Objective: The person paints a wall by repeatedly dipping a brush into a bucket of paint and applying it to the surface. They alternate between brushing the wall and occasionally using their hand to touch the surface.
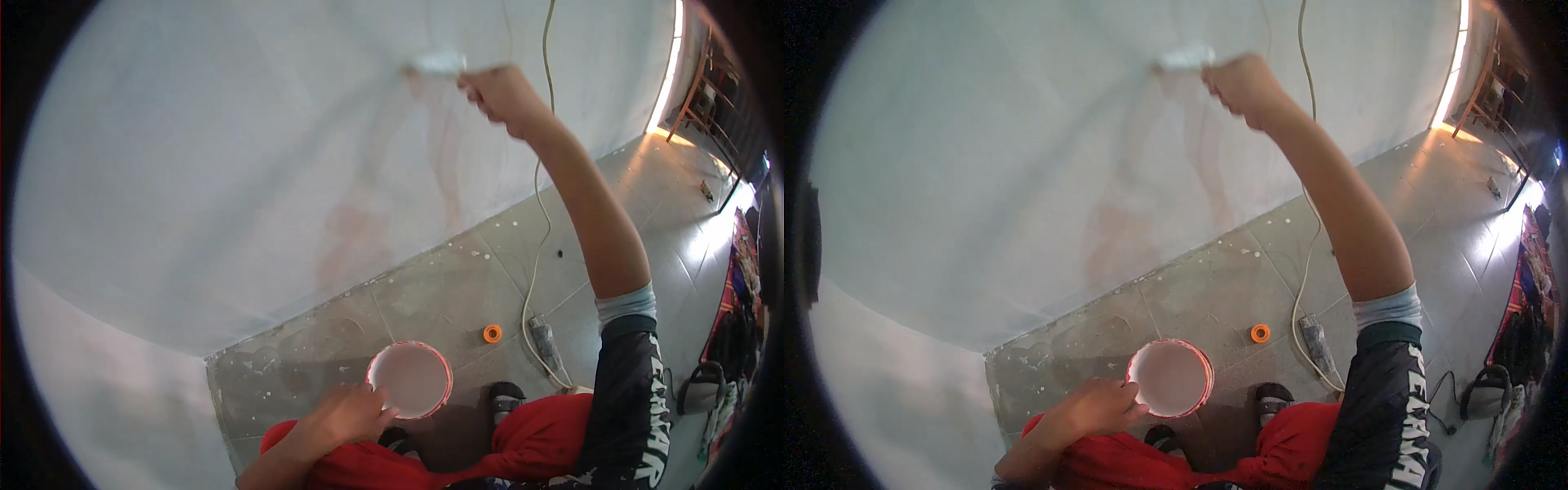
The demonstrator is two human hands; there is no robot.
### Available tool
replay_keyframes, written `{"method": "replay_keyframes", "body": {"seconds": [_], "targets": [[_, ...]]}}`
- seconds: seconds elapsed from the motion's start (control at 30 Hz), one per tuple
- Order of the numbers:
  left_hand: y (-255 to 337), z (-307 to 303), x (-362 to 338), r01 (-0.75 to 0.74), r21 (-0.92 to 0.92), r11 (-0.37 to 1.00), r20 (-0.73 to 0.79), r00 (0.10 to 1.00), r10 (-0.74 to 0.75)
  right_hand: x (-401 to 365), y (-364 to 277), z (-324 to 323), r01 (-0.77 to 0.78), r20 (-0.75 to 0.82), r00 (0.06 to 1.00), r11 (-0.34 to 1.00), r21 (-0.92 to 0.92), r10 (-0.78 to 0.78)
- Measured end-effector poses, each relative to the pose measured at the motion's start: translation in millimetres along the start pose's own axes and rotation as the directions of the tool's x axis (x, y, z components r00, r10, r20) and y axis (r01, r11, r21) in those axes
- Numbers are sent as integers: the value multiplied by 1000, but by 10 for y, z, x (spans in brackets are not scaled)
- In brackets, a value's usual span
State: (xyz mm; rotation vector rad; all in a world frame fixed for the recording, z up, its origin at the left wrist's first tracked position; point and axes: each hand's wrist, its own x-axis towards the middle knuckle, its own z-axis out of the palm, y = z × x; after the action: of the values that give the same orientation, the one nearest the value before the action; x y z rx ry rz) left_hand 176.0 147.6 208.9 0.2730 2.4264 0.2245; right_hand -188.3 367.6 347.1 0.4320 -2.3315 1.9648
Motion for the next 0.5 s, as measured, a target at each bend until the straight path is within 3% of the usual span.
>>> {"method": "replay_keyframes", "body": {"seconds": [0.1,0.17,0.2,0.27,0.33,0.4,0.5], "targets": [[-71,31,77,41,26,999,46,998,-42,-5,-490,39,89,-107,991,995,53,-83],[-87,35,102,64,-11,998,-15,998,-65,-12,-628,114,263,-179,954,959,108,-242],[-76,4,105,67,0,998,-7,998,-67,28,-559,154,259,-189,954,959,115,-235],[-46,-68,119,99,-39,994,33,995,-98,158,-184,325,353,-148,922,934,-57,-357],[-18,-93,109,98,-41,994,45,994,-96,59,530,567,410,-208,866,883,-230,-456],[4,-107,88,92,-46,995,45,995,-90,-175,1177,724,339,-259,885,917,-211,-387],[27,-98,71,89,-34,995,52,995,-88,-524,1599,582,48,-106,991,964,-261,-78]]}}
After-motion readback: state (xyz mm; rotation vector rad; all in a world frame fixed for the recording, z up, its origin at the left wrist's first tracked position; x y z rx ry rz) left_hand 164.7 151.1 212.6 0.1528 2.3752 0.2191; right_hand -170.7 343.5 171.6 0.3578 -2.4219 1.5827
